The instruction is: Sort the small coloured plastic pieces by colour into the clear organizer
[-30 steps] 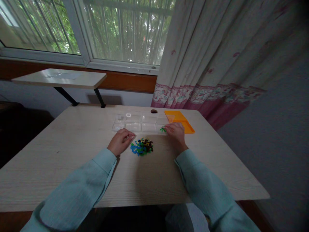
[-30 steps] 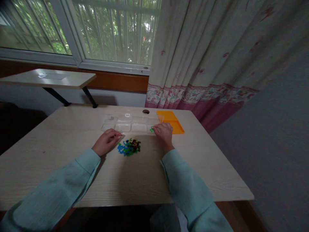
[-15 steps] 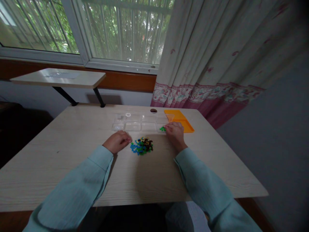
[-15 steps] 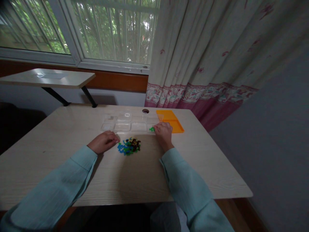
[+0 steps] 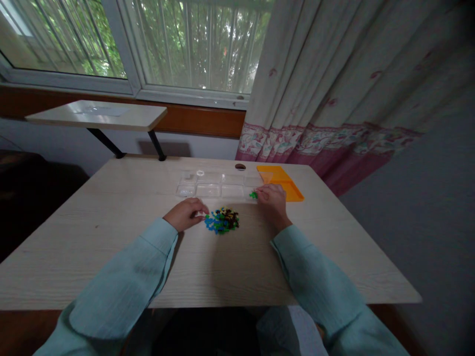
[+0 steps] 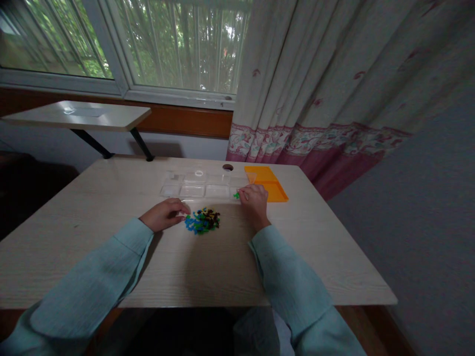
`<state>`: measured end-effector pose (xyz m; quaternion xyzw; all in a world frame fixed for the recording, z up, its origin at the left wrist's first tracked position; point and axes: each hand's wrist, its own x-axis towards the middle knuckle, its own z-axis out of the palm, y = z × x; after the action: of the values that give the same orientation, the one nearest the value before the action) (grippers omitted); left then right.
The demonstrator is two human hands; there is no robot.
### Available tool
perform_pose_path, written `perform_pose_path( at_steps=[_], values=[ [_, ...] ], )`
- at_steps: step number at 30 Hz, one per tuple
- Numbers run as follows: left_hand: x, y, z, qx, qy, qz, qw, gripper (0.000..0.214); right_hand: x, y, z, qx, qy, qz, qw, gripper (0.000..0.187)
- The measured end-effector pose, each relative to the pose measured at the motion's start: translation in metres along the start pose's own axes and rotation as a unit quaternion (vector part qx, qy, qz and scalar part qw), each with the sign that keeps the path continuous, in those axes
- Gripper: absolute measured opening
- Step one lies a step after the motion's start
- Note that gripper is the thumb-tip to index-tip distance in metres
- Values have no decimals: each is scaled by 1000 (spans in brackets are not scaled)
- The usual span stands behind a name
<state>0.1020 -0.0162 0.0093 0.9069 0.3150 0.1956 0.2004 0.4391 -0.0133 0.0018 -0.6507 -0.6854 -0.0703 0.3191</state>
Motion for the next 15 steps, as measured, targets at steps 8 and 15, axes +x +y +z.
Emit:
perform_pose_path(
  at_steps=[8, 15],
  values=[
    [3, 10, 10, 10, 13, -10, 1000, 13, -1, -3, 1, 10, 10, -12, 1000, 25],
    [5, 14, 15, 31, 26, -18, 999, 15, -3, -11, 0, 22, 16, -35, 999, 23]
  ],
)
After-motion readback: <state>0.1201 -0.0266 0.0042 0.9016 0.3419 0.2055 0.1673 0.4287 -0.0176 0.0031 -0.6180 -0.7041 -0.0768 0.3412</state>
